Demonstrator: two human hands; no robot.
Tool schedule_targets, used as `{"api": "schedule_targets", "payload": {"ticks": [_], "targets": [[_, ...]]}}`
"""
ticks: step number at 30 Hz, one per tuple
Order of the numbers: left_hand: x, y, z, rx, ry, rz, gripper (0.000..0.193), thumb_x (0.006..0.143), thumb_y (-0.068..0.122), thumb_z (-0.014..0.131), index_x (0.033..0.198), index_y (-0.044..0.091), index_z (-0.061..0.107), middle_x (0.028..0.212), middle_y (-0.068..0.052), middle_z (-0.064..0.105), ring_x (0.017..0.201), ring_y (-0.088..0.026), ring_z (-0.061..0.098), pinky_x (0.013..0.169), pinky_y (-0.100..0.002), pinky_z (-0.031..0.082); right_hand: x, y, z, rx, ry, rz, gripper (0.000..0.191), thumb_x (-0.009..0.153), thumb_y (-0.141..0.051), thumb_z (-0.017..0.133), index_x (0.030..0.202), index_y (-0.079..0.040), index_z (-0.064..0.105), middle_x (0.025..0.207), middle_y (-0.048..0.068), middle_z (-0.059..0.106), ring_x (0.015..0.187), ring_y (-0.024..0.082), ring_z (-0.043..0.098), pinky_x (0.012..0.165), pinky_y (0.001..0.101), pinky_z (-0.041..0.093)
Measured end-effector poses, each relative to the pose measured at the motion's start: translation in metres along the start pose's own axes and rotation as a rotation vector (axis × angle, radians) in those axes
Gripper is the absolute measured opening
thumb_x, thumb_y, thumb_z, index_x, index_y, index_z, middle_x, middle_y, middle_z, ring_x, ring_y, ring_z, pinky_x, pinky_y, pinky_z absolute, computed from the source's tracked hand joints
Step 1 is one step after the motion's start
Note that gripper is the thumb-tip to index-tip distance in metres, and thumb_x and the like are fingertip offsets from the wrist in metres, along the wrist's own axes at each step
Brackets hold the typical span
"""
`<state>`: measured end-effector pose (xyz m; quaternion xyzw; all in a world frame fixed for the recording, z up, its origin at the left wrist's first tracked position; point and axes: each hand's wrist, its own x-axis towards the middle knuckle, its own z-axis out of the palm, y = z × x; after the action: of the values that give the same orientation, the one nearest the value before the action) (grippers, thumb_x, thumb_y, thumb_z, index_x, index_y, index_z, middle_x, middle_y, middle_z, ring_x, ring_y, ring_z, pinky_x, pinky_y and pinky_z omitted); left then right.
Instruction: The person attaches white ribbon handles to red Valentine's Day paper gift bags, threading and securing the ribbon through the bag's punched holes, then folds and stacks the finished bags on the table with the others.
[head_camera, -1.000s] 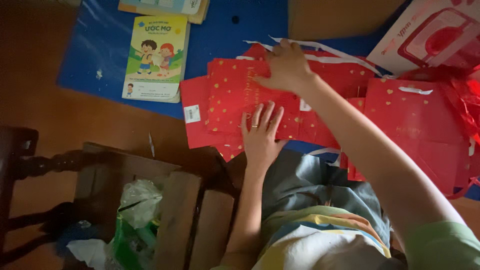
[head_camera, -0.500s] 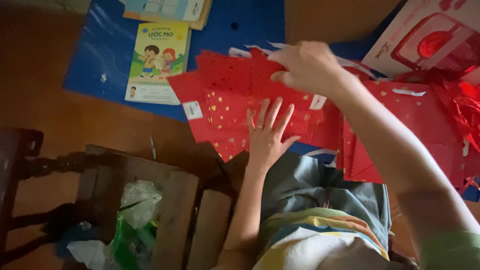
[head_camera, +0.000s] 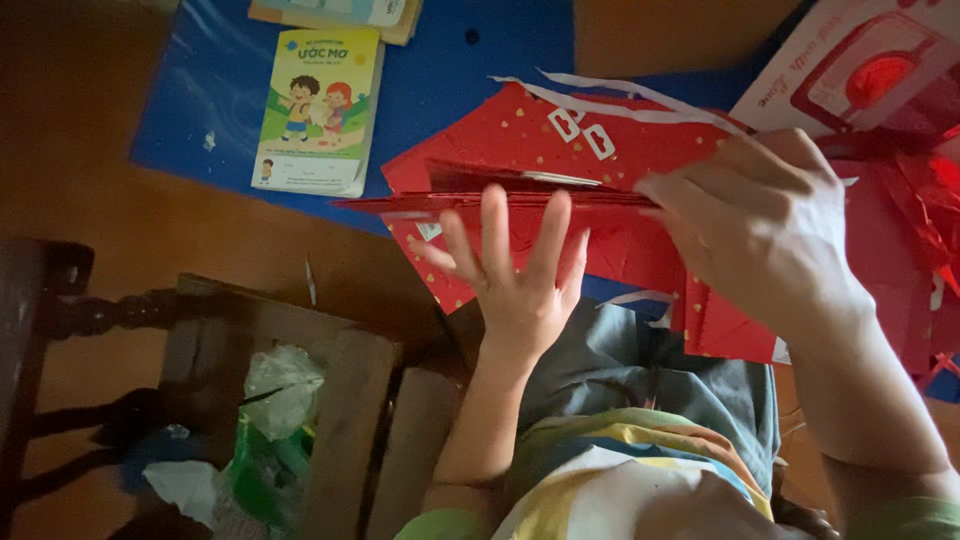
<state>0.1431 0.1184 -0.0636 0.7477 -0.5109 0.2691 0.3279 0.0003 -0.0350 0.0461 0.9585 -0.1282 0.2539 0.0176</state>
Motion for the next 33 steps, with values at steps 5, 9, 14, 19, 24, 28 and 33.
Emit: {"api": "schedule_targets", "payload": {"ticks": [5, 9, 14, 19, 24, 28, 33], "targets": [[0.027, 0.012, -0.015, 0.024, -0.326, -0.063, 0.086, 0.089, 0.037, 0.087, 0.16, 0.024, 0.04, 0.168, -0.012, 0.033, 0.161, -0.034, 0.022, 0.12, -0.08, -0.004, -0.005, 0.005, 0.012, -0.068, -0.111, 0.056, 0.04, 0.076, -0.028, 0.085, 0.111, -0.011, 0.078, 0.099, 0.003, 0.071, 0.102, 0.022, 0.063, 0.099, 0.0432, 0.044], [0.033, 0.001, -0.008, -0.094, -0.358, -0.099, 0.092, 0.083, 0.034, 0.087, 0.158, 0.023, 0.037, 0.159, -0.012, 0.041, 0.155, -0.031, 0.033, 0.125, -0.077, 0.005, -0.012, 0.017, 0.021, 0.006, -0.09, 0.056, 0.036, 0.077, -0.029, 0.085, 0.108, -0.012, 0.077, 0.11, 0.005, 0.072, 0.114, 0.025, 0.06, 0.109, 0.0445, 0.041], [0.034, -0.01, -0.007, -0.071, -0.35, -0.067, 0.093, 0.083, 0.025, 0.089, 0.159, 0.023, 0.036, 0.155, -0.001, 0.046, 0.152, -0.025, 0.039, 0.126, -0.076, 0.007, -0.015, 0.024, 0.037, 0.042, -0.121, 0.089, 0.037, 0.084, -0.031, 0.083, 0.117, -0.016, 0.077, 0.107, 0.0, 0.075, 0.116, 0.022, 0.063, 0.116, 0.0447, 0.039], [0.048, -0.027, -0.016, -0.056, -0.27, -0.082, 0.091, 0.089, 0.036, 0.085, 0.16, 0.019, 0.032, 0.16, -0.004, 0.041, 0.155, -0.028, 0.032, 0.123, -0.076, 0.004, -0.014, 0.024, 0.046, -0.014, -0.184, 0.134, 0.016, 0.087, -0.025, 0.082, 0.103, -0.022, 0.081, 0.094, -0.002, 0.076, 0.105, 0.02, 0.067, 0.112, 0.0425, 0.04], [0.053, -0.059, -0.029, -0.128, -0.174, -0.205, 0.078, 0.096, 0.044, 0.071, 0.157, 0.012, 0.035, 0.159, -0.011, 0.045, 0.153, -0.032, 0.035, 0.122, -0.073, 0.005, -0.017, 0.023, 0.045, 0.055, -0.121, 0.09, 0.02, 0.086, -0.024, 0.082, 0.105, -0.019, 0.081, 0.098, -0.002, 0.077, 0.1, 0.019, 0.067, 0.114, 0.0403, 0.04], [0.075, -0.088, -0.02, -0.056, -0.243, -0.23, 0.04, 0.111, 0.022, 0.058, 0.151, 0.016, 0.055, 0.148, -0.006, 0.063, 0.144, -0.026, 0.056, 0.127, -0.069, 0.014, -0.019, 0.017, 0.042, 0.065, -0.181, 0.12, 0.025, 0.085, -0.025, 0.082, 0.11, -0.021, 0.082, 0.101, -0.001, 0.076, 0.1, 0.019, 0.065, 0.118, 0.0441, 0.037], [0.138, -0.125, 0.025, -0.035, -0.501, -0.256, 0.044, 0.095, 0.036, 0.071, 0.132, 0.014, 0.067, 0.129, -0.011, 0.071, 0.119, -0.029, 0.067, 0.107, -0.058, 0.043, -0.019, -0.001, 0.027, -0.186, -0.091, 0.115, 0.031, 0.073, -0.031, 0.08, 0.101, -0.019, 0.079, 0.11, 0.002, 0.073, 0.121, 0.026, 0.061, 0.116, 0.0601, 0.027]]}}
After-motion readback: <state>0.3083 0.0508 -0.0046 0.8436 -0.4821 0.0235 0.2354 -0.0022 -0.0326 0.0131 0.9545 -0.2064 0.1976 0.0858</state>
